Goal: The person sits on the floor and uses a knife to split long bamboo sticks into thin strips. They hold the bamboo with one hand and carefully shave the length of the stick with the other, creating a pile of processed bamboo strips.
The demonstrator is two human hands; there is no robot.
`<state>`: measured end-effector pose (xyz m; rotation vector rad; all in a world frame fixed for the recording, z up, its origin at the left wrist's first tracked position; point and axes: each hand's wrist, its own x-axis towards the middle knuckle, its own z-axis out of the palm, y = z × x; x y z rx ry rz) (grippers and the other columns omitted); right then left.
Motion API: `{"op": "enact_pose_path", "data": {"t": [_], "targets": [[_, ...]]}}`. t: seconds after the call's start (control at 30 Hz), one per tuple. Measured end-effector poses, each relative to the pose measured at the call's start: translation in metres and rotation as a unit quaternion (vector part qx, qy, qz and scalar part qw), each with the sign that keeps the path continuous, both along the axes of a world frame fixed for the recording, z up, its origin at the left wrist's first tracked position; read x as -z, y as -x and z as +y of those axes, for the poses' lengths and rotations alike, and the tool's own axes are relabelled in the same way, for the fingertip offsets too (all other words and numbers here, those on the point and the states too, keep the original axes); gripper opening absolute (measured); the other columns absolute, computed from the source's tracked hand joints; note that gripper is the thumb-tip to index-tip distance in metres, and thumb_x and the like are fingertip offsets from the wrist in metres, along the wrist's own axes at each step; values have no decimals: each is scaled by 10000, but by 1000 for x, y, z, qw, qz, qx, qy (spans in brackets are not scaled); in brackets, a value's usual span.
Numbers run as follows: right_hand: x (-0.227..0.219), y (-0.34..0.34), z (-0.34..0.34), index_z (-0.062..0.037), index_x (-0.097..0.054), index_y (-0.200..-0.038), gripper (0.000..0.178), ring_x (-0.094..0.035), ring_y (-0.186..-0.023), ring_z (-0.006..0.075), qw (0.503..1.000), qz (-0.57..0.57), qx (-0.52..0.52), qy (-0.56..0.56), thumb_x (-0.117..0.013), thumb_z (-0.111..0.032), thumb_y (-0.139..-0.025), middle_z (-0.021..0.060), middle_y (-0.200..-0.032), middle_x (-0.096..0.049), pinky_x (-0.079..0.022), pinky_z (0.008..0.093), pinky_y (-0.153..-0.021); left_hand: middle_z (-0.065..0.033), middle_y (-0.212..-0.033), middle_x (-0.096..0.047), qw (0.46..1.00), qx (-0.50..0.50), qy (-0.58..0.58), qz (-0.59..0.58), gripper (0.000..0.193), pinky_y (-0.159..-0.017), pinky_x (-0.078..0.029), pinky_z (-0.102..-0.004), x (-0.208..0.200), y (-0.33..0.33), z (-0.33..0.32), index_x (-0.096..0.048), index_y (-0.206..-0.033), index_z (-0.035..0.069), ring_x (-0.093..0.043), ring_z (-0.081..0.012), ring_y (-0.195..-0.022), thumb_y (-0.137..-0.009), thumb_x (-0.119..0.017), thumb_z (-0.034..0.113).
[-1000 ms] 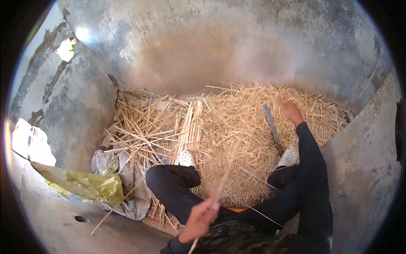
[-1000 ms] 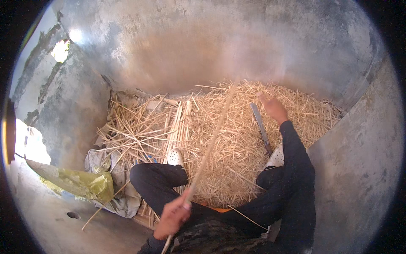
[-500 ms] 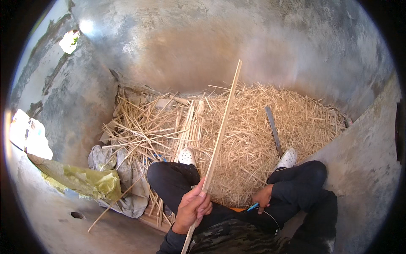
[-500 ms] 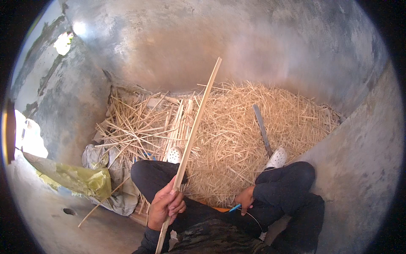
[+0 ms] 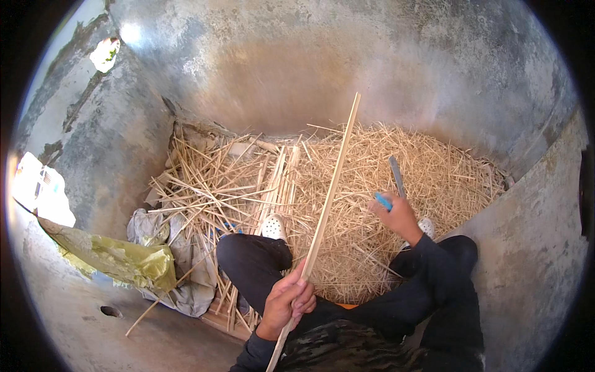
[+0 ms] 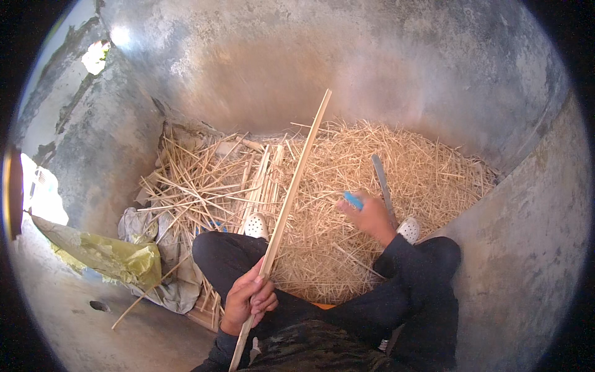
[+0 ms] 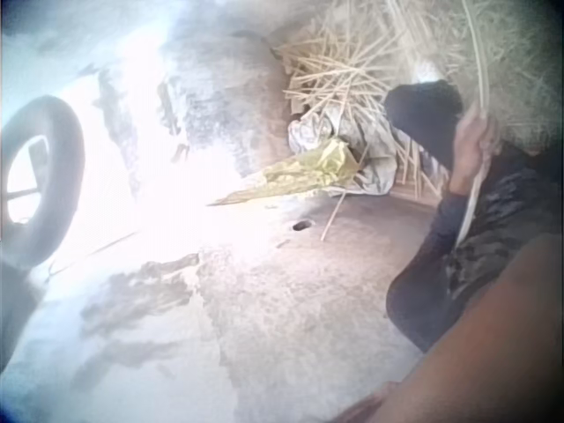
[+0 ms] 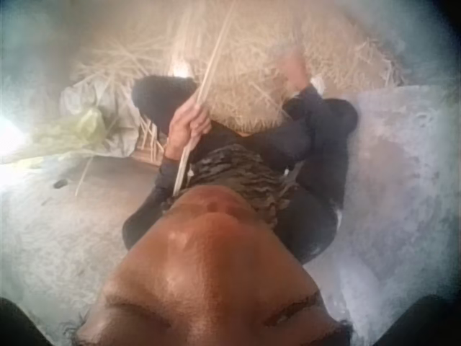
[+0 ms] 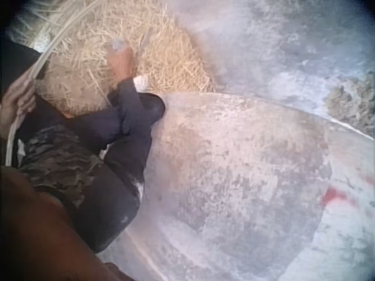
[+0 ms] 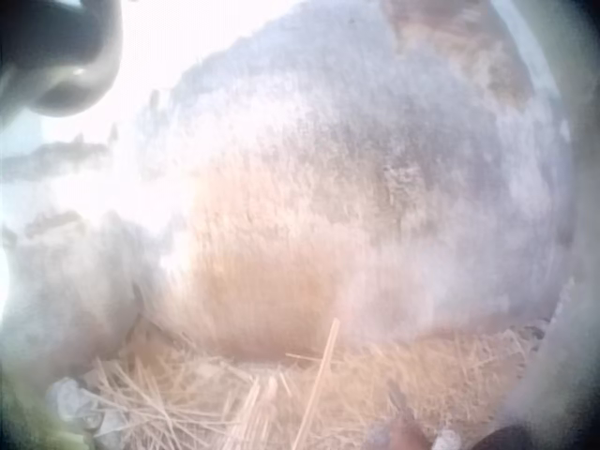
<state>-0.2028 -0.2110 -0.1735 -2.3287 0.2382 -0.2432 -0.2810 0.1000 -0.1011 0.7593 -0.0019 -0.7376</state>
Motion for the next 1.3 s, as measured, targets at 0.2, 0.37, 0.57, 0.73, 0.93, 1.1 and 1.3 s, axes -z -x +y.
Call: {"op": "enact_pose_path", "data": {"t": [0.2, 0.37, 0.57, 0.73, 0.93, 1.1, 1.3], "targets": [[-55, 10, 51, -43, -621, -663, 675, -570, -476, 275, 961, -152, -196, 119, -514, -695, -800, 116, -510, -536, -432, 383, -476, 36, -591, -335, 998, 18, -53, -30, 505, -504, -306, -203, 0, 3, -8, -283, -1458, 91, -314, -54, -472, -980, -437, 141], [-55, -60, 5, -53, -546, -513, 739, -521, -424, 303, 968, -128, 26, 217, -435, -709, -834, 128, -461, -502, -398, 424, -442, 69, -628, -334, 969, 5, -219, -118, 517, -500, -280, -187, -1, 12, -15, -306, -1445, 57, -300, -27, -525, -970, -494, 135], [-28, -40, 44, -24, -550, -496, 859, -497, -385, 268, 955, -150, -130, 221, -325, -789, -815, 116, -427, -483, -367, 402, -386, 48, -720, -487, 907, -16, -352, -230, 497, -540, -316, -160, -2, 13, -12, -346, -1418, 18, -344, 7, -625, -952, -506, 89], [-24, -47, 20, -53, -571, -524, 751, -475, -377, 289, 980, -47, -120, 152, -429, -727, -822, 140, -420, -440, -397, 421, -431, -155, -1205, -593, 815, 28, -466, -343, 511, -879, -397, -209, -4, 11, -10, -360, -1396, -19, -513, -87, -1012, -899, -476, -20], [-34, -41, 26, -58, -595, -545, 723, -550, -427, 305, 964, -119, -165, 169, -472, -723, -800, 142, -441, -483, -437, 399, -447, -106, -567, -416, 745, -8, -508, -431, 525, -475, -363, -244, -16, 8, -18, -422, -1356, -5, -397, -86, -483, -836, -492, -14], [-24, -54, 19, -58, -599, -556, 714, -525, -409, 287, 949, -192, -137, 210, -462, -708, -817, 126, -439, -476, -428, 402, -437, -99, -567, -403, 775, 14, -486, -403, 529, -482, -356, -239, -18, 7, -17, -418, -1360, -6, -394, -69, -513, -837, -492, -22], [-17, -77, -34, -44, -682, -696, 797, -587, -494, 255, 967, -77, -96, 223, -358, -761, -825, 108, -505, -547, -443, 413, -476, -49, -628, -428, 815, 44, -451, -361, 528, -529, -386, -215, -11, 25, -12, -418, -1355, -24, -410, -52, -580, -833, -496, -40]]}}
